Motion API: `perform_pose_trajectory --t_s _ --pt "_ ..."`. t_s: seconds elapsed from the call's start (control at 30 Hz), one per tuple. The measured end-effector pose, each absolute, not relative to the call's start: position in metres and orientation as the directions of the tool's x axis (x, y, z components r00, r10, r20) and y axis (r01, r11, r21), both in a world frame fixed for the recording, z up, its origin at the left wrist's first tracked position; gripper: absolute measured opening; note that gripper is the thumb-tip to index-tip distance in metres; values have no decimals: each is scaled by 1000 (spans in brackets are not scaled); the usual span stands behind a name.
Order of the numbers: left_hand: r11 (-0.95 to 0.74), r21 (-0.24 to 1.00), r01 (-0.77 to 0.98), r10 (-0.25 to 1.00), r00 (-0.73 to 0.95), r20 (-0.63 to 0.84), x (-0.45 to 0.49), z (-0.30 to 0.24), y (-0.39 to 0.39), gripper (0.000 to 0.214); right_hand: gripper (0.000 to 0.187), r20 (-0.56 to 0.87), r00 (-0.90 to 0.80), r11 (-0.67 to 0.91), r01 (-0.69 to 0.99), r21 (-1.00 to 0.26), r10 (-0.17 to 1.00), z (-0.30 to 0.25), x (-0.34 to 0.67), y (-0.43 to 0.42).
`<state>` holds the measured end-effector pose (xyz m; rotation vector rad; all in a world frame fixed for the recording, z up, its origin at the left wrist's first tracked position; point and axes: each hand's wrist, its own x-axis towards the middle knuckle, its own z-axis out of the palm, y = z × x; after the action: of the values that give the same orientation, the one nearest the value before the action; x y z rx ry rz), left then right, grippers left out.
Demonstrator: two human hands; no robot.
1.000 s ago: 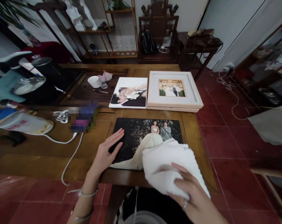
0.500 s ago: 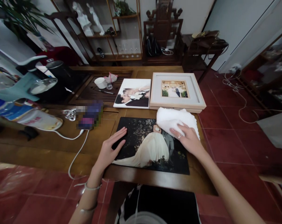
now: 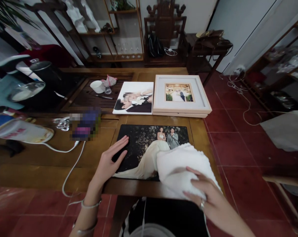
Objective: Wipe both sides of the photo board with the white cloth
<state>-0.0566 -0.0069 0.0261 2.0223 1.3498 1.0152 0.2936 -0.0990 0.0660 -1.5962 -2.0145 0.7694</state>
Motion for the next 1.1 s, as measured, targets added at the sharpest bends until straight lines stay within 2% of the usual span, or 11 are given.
perform_pose_trajectory --t_s 0.07,0.13,0.33,0.43,0.6,0.7,0.77,0.83,0.93,1.1 --pt "-382 744 547 924 233 303 -57 27 -7 40 37 -68 -280 160 713 -682 958 70 290 -64" --pt "-382 749 542 924 229 305 -57 28 -7 40 47 -69 -295 161 685 -711 953 74 285 -25" --pt "-370 766 526 929 206 308 -55 27 -8 39 44 30 -172 141 685 -715 985 75 271 46" --pt "-361 771 524 932 189 308 -55 26 -7 38 42 43 -199 171 689 -704 979 69 270 29" --pt "-353 768 535 935 187 300 -55 26 -6 38 39 68 -286 263 731 -629 956 62 269 -62" --pt "-353 759 547 935 193 296 -55 26 -7 39 20 201 -278 343 745 -572 939 63 268 -111" --pt "-365 748 554 931 203 304 -55 26 -7 39 14 233 -318 394 736 -550 919 67 267 -123" --pt "-375 739 560 927 212 309 -55 26 -7 40 16 143 -397 405 727 -554 907 72 267 -115" --pt "-383 736 558 924 223 312 -56 26 -7 40 30 -9 -457 363 717 -596 889 77 267 -74" --pt "-381 740 554 925 231 302 -56 27 -6 39 38 39 -405 330 680 -655 913 75 265 17"
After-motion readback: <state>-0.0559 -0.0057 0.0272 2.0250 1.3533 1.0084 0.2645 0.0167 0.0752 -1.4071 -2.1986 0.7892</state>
